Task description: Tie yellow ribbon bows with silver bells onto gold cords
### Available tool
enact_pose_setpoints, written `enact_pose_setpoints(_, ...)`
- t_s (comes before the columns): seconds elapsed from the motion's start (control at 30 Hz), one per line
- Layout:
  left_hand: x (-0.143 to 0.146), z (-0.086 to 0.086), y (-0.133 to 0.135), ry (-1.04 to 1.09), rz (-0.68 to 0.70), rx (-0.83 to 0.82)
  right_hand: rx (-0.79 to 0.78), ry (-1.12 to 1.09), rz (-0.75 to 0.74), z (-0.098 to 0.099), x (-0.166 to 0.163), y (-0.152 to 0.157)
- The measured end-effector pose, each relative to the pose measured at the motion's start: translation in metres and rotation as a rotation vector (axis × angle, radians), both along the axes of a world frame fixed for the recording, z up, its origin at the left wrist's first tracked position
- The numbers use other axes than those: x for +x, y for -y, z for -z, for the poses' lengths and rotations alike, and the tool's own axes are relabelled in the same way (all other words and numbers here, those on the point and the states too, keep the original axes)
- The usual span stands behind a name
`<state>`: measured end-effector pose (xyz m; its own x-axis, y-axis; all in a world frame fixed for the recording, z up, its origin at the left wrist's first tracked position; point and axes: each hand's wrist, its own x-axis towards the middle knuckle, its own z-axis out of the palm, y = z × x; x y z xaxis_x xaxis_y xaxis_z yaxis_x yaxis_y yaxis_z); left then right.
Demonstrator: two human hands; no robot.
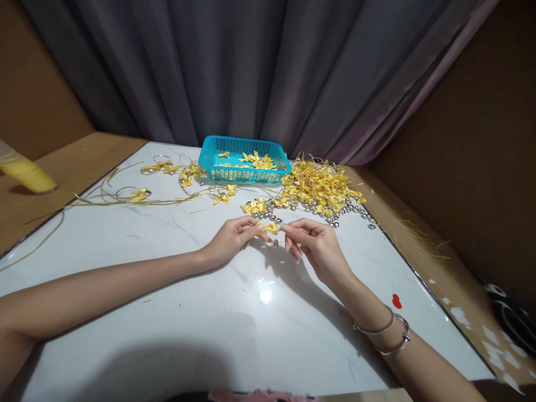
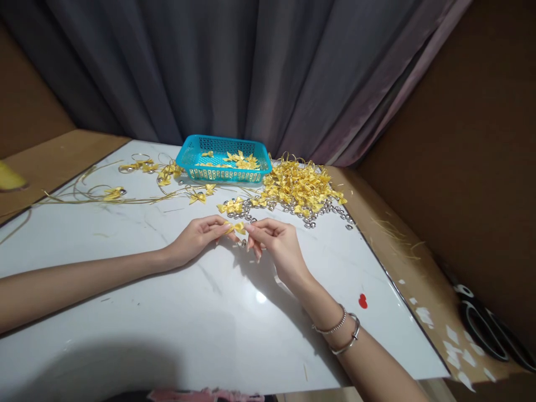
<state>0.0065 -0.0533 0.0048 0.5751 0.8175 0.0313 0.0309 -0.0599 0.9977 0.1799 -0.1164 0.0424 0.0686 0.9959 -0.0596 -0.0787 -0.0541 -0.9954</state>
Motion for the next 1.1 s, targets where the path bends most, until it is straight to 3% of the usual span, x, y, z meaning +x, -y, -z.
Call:
enact_pose_setpoints(0.47,-0.002,0.006,-0.005,-0.031,-0.079,0.003,-0.033,-0.008,0.068,-0.006,0.015,-0.001)
enact_pose_setpoints(0.7,-0.001,0.002,-0.004,-0.01,-0.151,0.027,-0.157,-0.137,-0.231,-0.004,0.0,0.006)
enact_pose_setpoints(0.8,-0.001,0.001,-0.004,0.017,-0.172,0.015,-0.169,-0.143,-0.286,0.001,-0.005,0.006)
enact_pose_setpoints(1.1,-0.001,-0.002,-0.003,0.066,-0.12,-0.038,-0.193,-0.081,-0.153,0.006,-0.009,0.004)
